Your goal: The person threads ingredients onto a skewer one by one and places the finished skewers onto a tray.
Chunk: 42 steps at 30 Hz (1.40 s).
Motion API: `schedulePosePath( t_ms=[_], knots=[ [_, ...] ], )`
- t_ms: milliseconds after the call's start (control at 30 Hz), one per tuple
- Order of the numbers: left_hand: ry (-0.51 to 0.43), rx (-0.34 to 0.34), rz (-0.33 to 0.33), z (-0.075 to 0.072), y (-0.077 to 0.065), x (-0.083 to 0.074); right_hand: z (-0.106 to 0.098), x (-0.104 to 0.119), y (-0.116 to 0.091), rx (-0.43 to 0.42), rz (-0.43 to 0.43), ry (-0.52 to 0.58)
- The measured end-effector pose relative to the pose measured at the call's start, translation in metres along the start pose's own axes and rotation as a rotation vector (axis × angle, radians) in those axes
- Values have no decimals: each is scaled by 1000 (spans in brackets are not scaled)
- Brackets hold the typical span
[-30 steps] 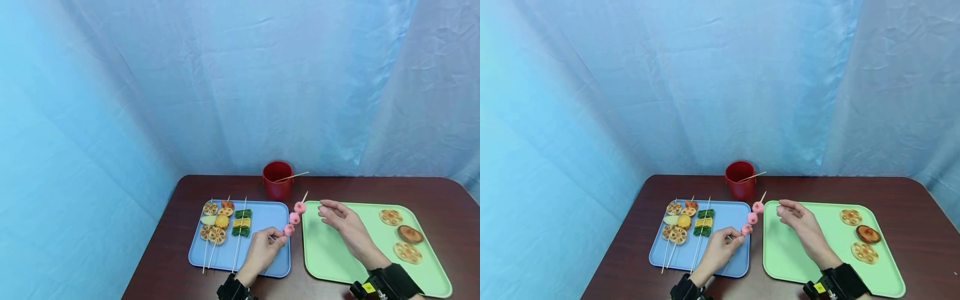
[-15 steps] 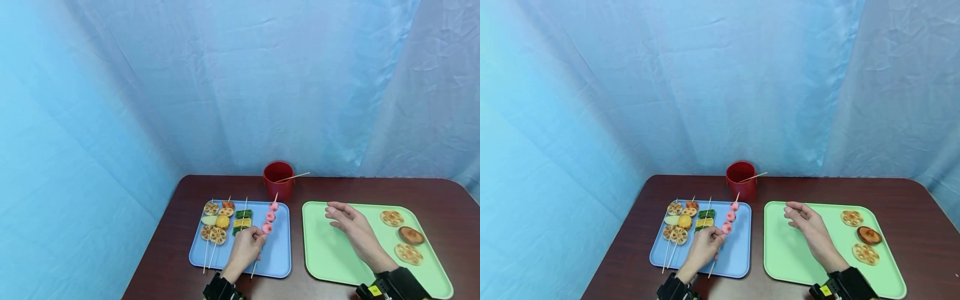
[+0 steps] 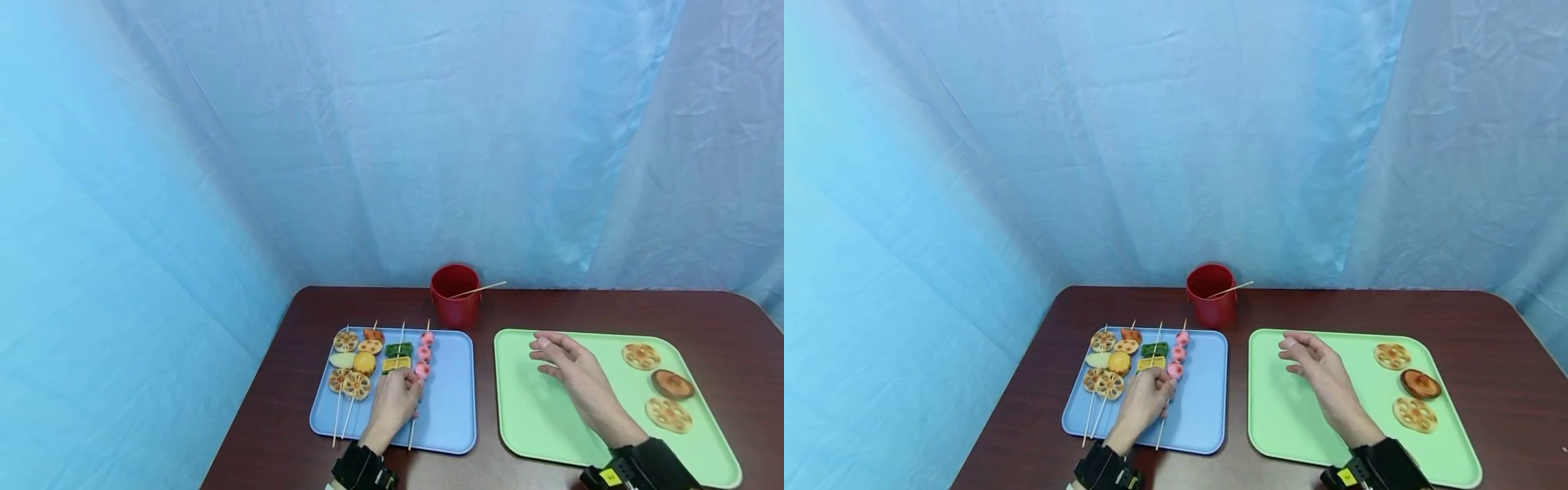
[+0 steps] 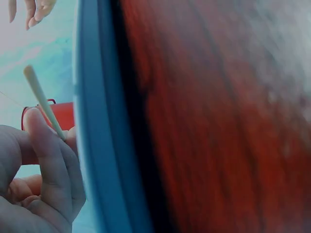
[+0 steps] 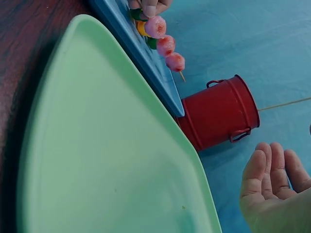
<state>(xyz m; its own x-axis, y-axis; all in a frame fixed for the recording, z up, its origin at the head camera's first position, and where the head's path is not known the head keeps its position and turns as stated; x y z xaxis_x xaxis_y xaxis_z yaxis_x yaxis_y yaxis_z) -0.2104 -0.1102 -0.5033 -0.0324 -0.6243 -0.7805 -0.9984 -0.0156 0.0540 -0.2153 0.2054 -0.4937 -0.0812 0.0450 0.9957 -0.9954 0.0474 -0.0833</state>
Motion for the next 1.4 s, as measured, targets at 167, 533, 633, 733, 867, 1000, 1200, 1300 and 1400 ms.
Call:
schedulePosePath(
  t_ms=[167,533,633,733,867,1000,1200,1300,1400],
  knots=[
    [19,17,-2,2,1,2,1,-2,-1,7,-4,5],
    [143,-25,77,-2,4,-3,3,-5,-2,5,18,-59],
    [178,-38,96,-7,2,-5,2,-4,-3,6,13,-58],
    [179,-37,98,-11,1,-8,0,-3,-3,7,2,-53],
    [206,-60,119,-17,1,-15,-2,1,-5,9,-17,-74],
    [238,-114,170,-23,3,-28,-6,12,-4,-14,-63,-194],
    [98,-146,185,-23,8,-44,-9,42,2,-95,-262,-494],
    [-2,-166,186,-21,10,-50,-6,60,5,-135,-377,-587],
    [-62,-203,202,-19,11,-56,1,75,11,-156,-455,-622]
  ],
)
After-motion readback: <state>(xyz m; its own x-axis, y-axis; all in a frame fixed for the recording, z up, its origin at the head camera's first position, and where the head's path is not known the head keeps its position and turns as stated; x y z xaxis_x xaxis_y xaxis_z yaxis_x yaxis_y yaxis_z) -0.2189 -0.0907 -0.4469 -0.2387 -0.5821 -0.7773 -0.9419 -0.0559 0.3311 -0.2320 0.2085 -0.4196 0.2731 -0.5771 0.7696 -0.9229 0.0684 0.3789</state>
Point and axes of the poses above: each hand's wrist, its own y-axis towards the middle knuckle, its own z-axis out of the palm, x = y × z, the point moved 8 cm from there along y, towards the middle knuckle, and after that the axes turned 6 degrees about -x, right-handed, at the moved point
